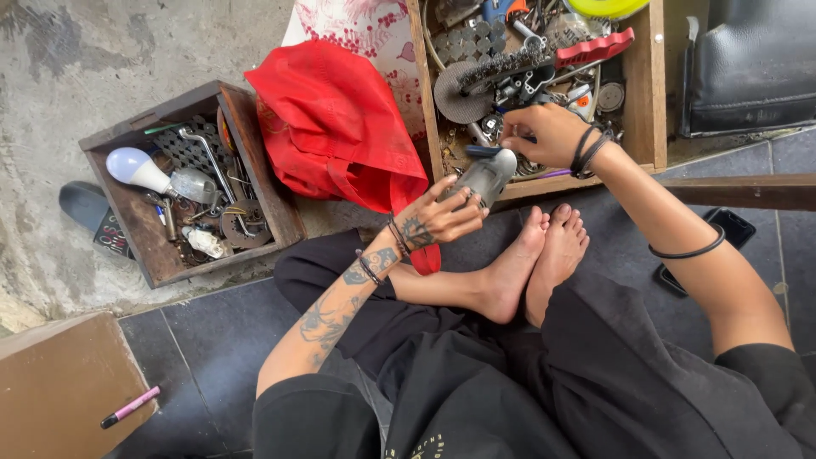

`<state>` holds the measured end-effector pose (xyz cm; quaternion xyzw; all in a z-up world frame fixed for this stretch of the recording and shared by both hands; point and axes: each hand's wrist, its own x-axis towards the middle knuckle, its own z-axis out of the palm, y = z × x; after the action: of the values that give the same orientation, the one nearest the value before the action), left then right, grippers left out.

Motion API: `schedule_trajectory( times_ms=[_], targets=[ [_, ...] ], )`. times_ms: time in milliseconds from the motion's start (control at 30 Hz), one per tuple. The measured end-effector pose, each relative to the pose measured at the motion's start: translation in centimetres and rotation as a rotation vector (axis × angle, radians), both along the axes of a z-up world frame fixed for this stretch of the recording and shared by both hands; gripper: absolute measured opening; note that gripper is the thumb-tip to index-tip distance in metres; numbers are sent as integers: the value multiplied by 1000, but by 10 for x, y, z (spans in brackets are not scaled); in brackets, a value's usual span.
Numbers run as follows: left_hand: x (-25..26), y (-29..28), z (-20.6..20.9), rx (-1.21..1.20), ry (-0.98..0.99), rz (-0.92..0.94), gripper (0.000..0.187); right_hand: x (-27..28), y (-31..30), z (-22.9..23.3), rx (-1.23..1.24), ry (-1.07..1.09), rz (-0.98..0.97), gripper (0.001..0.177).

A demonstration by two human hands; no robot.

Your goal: The person sits on the floor and cleans a metal piston using a wire brush. They hold the piston in their left hand and scrub its surface with the brush in their right hand, rotating the object to clean different sides.

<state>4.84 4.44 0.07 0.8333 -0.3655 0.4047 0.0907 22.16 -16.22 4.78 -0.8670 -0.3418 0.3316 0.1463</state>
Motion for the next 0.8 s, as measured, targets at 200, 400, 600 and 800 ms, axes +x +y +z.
schedule_trajectory(
  times_ms=[200, 400, 600, 800],
  targets=[
    [3, 1, 8, -1, 27, -51, 22, 16, 0, -13, -18, 70, 123, 12],
    [-6, 17, -34, -212, 247, 153, 30, -14, -14, 14, 449, 94, -171, 16],
    [-20, 0, -42, -473, 323, 345, 45, -44, -32, 3, 458, -44, -201, 15],
    [-15, -4, -34, -252, 82, 345, 11, -42, -24, 31, 416, 91, -137, 11]
  ],
)
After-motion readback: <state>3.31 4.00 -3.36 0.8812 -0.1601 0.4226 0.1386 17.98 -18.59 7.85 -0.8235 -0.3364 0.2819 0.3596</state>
